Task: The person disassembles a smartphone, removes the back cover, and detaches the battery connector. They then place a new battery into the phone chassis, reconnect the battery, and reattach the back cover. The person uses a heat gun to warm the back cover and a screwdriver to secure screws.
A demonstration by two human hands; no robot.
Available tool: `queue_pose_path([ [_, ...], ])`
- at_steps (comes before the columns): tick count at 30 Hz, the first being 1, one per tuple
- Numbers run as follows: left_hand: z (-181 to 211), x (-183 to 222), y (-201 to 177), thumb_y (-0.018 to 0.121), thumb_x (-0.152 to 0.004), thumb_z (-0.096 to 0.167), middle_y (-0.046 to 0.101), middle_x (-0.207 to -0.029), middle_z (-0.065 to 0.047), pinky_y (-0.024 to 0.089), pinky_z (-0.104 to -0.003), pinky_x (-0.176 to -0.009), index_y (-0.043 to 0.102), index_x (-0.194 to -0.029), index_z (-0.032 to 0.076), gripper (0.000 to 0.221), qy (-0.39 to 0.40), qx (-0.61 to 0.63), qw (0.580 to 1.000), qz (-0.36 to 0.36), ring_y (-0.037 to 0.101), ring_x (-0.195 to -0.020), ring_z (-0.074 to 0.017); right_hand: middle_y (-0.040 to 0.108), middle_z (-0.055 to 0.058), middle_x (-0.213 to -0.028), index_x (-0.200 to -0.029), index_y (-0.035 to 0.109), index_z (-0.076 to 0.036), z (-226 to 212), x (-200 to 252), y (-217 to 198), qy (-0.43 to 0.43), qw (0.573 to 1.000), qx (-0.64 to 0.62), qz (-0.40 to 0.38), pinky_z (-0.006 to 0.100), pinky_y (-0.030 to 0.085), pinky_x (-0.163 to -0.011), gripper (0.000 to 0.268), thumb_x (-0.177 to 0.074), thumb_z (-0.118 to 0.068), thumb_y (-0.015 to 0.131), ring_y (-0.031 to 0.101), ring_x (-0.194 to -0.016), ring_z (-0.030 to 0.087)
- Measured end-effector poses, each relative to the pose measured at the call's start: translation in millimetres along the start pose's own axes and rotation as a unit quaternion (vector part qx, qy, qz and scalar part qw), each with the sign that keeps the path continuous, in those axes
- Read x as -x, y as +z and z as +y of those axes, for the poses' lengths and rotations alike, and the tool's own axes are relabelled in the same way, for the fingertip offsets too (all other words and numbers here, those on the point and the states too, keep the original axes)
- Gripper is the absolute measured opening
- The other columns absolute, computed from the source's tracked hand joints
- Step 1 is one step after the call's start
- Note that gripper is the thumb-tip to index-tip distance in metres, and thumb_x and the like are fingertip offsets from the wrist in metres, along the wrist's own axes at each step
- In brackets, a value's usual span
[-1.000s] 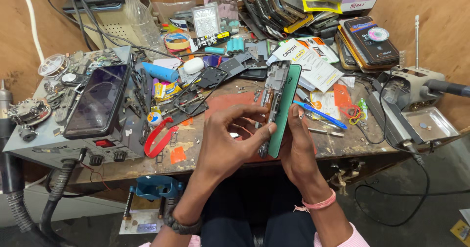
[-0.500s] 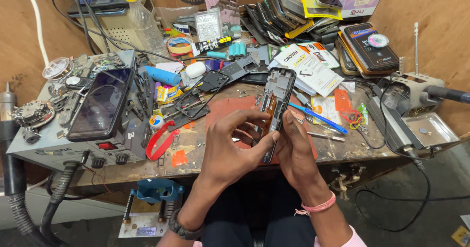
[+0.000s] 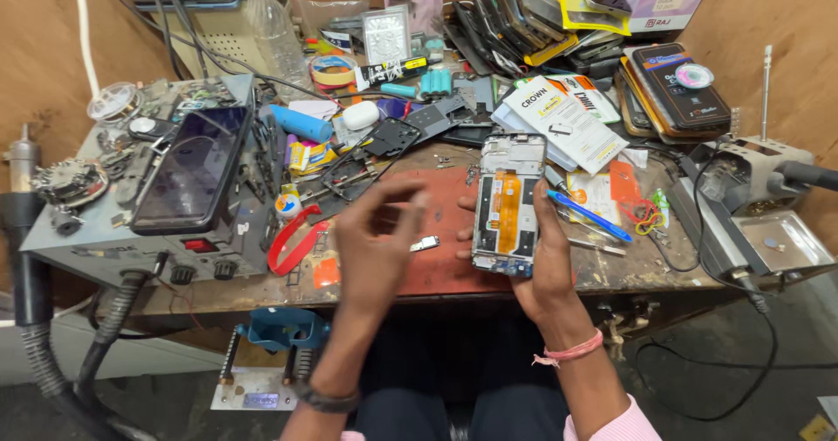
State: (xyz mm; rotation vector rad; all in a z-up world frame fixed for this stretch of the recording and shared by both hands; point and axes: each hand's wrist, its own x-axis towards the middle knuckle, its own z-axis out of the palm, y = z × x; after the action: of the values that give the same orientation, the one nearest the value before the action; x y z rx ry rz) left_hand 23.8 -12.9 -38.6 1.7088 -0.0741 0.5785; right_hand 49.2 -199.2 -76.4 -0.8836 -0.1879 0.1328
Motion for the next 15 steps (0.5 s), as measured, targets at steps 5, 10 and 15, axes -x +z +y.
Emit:
queue_pose_path([
  [5, -17.5, 5.0, -21.0, 0.074, -0.094, 0.01, 0.072, -0.079, 0.003, 0.05, -0.021, -0.057, 0.076, -0.106, 0.007, 0.013, -0.013, 0.026, 0.999, 0.028, 0.062, -0.064, -0.0025, 0.069, 0.026, -0.12, -0.14, 0.053, 0.002, -3.0, -4.1, -11.5, -0.02, 0.999, 0.05, -0.005, 0.048, 0.064, -0.073, 0.074, -0.106, -0.06, 0.03, 0.073, -0.086, 0.031],
  [10, -22.6, 7.9, -17.8, 0.077, -0.085, 0.009, 0.076, -0.083, -0.002, 0.05, -0.029, -0.058, 0.079, -0.102, 0.009, 0.017, -0.015, -0.155, 0.987, -0.037, 0.064, -0.062, -0.012, 0.068, 0.028, -0.12, -0.139, 0.051, 0.002, -2.3, -0.9, -14.6, -0.033, 0.998, 0.05, -0.022, 0.05, 0.065, -0.075, 0.076, -0.105, -0.062, 0.029, 0.073, -0.086, 0.035],
  [15, -26.4, 11.4, -18.8, 0.08, -0.073, 0.011, 0.074, -0.094, -0.01, 0.053, -0.043, -0.079, 0.077, -0.099, 0.008, 0.026, 0.086, -0.276, 0.949, -0.126, 0.068, -0.09, -0.0296, 0.069, 0.027, -0.121, -0.142, 0.051, 0.002, -2.6, -0.9, -17.9, -0.02, 1.0, 0.013, 0.009, 0.051, 0.062, -0.078, 0.079, -0.104, -0.063, 0.028, 0.074, -0.088, 0.036],
])
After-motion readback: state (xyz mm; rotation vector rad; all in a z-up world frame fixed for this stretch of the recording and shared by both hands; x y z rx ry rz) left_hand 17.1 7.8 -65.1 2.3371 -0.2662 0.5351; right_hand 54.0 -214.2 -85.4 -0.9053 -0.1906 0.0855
